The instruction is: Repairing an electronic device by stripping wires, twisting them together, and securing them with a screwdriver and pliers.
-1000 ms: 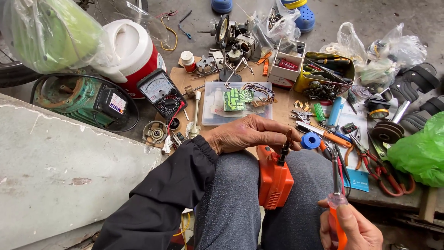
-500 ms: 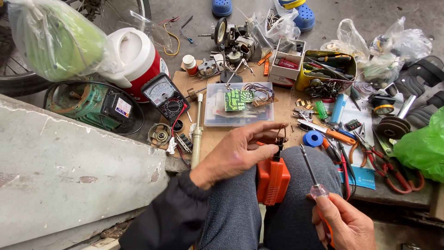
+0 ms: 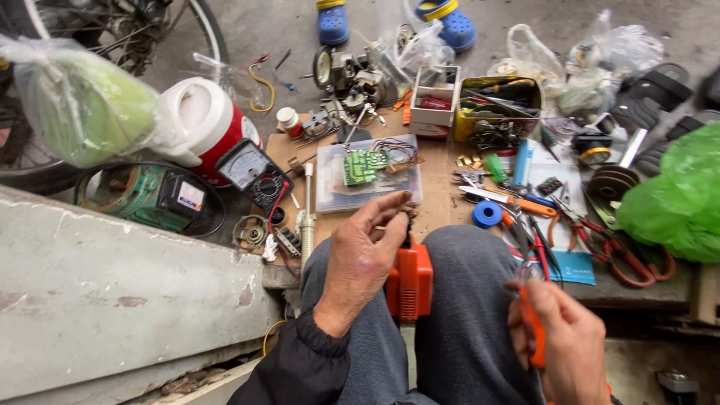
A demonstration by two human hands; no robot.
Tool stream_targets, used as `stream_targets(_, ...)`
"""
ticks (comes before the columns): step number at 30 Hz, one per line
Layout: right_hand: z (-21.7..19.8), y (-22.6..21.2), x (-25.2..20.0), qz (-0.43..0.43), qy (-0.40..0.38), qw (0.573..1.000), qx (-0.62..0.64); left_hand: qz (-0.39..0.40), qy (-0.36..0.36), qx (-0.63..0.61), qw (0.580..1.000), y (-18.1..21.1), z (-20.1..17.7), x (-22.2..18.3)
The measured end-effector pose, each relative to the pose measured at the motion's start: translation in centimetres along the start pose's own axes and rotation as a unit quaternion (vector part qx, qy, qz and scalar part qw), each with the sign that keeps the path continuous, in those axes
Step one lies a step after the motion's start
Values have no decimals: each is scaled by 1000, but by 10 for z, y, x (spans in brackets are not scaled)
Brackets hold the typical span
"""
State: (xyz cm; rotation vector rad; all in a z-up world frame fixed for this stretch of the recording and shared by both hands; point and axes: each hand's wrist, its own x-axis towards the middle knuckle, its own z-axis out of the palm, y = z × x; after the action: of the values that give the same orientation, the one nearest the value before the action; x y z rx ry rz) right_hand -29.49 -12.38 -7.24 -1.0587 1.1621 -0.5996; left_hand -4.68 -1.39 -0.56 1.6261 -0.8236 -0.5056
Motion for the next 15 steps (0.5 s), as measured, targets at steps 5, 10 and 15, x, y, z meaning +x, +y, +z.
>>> stream_targets(5, -27, 44, 89, -36, 26, 971, -233, -49, -20, 67, 996, 14, 1, -23)
stream_targets(10, -26, 111, 173, -123, -38, 841, -525, -114, 10, 124, 986, 5, 24, -106)
stream_targets(15, 12, 33, 127, -328, -3, 884, -333, -70, 80, 45, 993, -65, 44, -167)
